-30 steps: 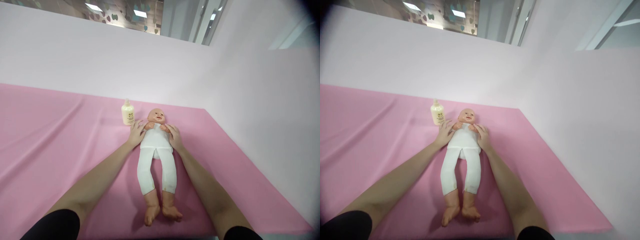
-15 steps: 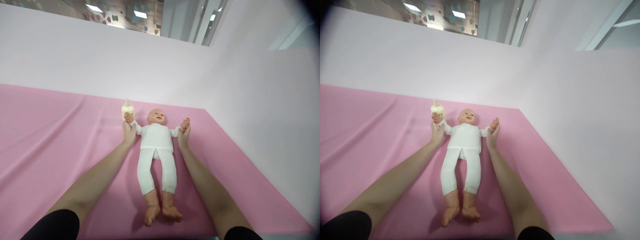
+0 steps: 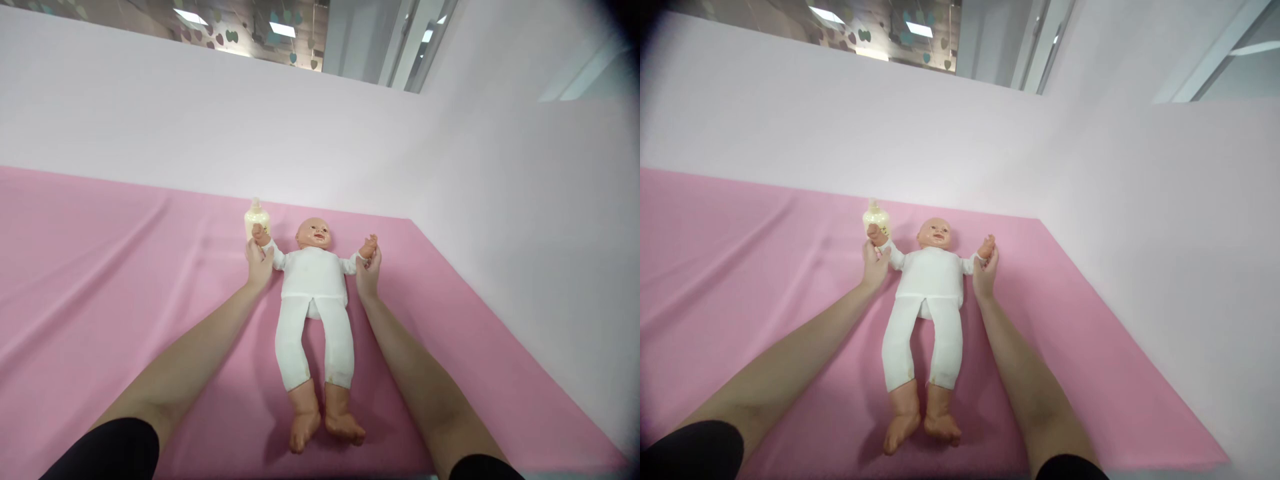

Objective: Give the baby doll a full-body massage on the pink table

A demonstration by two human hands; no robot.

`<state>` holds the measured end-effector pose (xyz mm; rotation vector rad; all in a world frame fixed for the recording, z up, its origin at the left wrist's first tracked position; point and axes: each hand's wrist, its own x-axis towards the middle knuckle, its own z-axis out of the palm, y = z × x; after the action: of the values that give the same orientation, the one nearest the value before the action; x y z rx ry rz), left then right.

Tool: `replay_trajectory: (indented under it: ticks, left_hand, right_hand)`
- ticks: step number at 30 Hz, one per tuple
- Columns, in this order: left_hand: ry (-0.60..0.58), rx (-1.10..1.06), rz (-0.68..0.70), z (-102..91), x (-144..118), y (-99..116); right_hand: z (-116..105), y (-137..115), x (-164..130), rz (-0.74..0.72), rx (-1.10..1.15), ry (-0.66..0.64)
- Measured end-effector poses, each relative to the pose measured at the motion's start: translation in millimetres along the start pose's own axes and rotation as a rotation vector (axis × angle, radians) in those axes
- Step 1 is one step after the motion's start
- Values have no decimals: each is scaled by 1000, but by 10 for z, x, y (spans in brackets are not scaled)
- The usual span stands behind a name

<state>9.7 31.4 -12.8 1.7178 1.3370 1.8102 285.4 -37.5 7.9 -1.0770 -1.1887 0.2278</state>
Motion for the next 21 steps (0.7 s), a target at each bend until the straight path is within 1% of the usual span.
replay_trajectory:
  ticks: [3, 5, 7, 10, 12, 14, 16, 18, 21]
  left_hand:
    - [-62, 105, 156, 4, -45, 137]
    - [-148, 146, 253, 12, -80, 221]
    - [-244, 198, 309, 17, -115, 285]
    - [-394, 277, 368, 16, -153, 339]
    - [-454, 319, 407, 12, -163, 356]
    - [-460, 347, 419, 7, -163, 361]
    - [-426, 350, 404, 7, -154, 356]
    - [-362, 313, 377, 10, -136, 333]
    - [-220, 195, 310, 19, -94, 255]
  right_hand:
    - [25, -65, -50, -41, -55, -98]
    - [28, -66, -78, -60, -122, -151]
    - [27, -62, -98, -110, -196, -196]
    - [37, -74, -108, -239, -300, -286]
    - [46, -92, -109, -309, -359, -359]
    - [52, -108, -110, -334, -395, -394]
    - [50, -119, -111, -319, -389, -375]
    - [43, -126, -109, -265, -342, -319]
    - [32, -139, -93, -151, -203, -203]
